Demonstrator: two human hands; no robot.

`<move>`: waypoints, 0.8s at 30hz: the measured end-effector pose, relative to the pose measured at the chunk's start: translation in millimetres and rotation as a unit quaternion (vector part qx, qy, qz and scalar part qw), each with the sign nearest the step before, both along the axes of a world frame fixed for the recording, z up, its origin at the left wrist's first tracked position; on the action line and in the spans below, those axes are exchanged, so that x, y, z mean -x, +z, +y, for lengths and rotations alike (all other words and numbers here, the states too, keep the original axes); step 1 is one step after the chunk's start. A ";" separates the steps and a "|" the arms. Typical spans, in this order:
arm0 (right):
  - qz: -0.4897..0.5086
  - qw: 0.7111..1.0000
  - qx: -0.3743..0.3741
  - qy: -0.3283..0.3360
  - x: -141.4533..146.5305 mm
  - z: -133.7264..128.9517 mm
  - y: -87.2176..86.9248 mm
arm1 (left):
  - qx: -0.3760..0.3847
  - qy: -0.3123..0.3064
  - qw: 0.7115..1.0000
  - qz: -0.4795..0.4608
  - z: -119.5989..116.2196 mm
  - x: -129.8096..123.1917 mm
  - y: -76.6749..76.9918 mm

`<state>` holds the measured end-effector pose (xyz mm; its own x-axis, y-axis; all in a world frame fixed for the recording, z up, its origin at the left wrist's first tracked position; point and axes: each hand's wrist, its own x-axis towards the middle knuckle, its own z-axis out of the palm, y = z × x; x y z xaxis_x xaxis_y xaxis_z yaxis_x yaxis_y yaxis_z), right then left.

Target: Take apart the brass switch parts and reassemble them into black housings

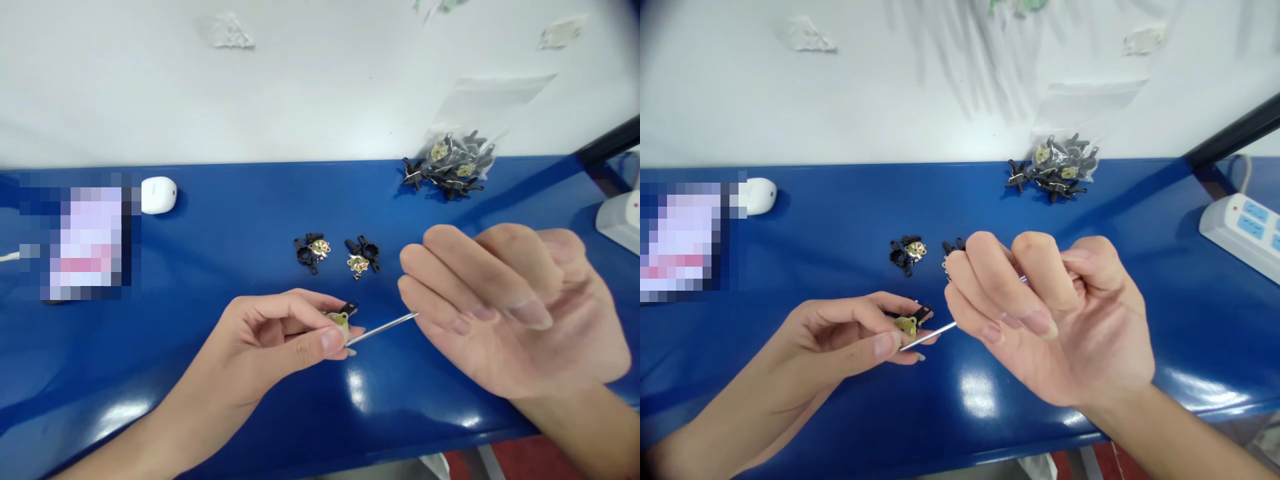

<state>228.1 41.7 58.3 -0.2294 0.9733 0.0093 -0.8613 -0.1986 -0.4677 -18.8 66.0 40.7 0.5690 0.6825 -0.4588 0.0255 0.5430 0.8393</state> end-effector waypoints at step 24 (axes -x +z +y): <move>-0.076 0.996 -0.030 -0.021 1.9 -2.3 1.1 | 0.022 0.015 1.000 -0.015 2.8 -2.3 4.4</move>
